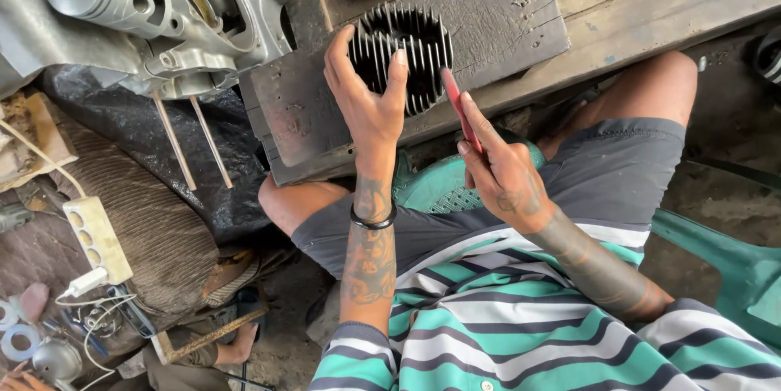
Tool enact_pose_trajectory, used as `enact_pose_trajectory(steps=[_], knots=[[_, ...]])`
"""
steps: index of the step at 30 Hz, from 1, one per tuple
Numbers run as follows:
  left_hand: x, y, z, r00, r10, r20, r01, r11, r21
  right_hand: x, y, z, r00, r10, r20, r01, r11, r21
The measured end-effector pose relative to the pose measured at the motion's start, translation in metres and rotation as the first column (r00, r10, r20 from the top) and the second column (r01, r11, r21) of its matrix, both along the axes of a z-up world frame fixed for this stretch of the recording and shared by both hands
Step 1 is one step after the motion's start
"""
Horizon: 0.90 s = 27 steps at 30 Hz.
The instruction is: Cleaning the cooling fins of a motorcycle engine cylinder head using a small brush at a workbench.
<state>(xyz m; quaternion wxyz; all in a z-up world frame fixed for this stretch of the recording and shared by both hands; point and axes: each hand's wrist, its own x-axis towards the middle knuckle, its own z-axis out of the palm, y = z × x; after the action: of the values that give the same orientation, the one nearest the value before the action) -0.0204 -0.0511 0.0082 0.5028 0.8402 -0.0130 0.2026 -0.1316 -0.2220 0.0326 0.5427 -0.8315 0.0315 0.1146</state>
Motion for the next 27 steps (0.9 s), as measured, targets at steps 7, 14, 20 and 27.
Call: enact_pose_trajectory(steps=[7, 14, 20, 27], knots=[[-0.001, -0.003, -0.006, 1.0, 0.015, 0.024, -0.015, 1.0, -0.01, 0.001, 0.004, -0.001, 0.998, 0.043, 0.051, -0.043, 0.999, 0.005], [0.004, -0.001, -0.036, 0.996, 0.021, 0.082, -0.013, 0.995, -0.095, 0.005, 0.01, 0.016, 0.952, 0.02, 0.307, -0.003, 0.998, -0.056], [0.004, -0.001, -0.034, 0.994, 0.024, 0.105, -0.013, 0.994, -0.105, 0.006, 0.013, 0.011, 0.954, 0.032, 0.299, 0.003, 0.993, -0.116], [0.004, -0.001, -0.035, 0.993, 0.025, 0.119, -0.012, 0.995, -0.104, 0.005, 0.011, -0.001, 0.955, 0.034, 0.295, 0.029, 0.978, -0.206]])
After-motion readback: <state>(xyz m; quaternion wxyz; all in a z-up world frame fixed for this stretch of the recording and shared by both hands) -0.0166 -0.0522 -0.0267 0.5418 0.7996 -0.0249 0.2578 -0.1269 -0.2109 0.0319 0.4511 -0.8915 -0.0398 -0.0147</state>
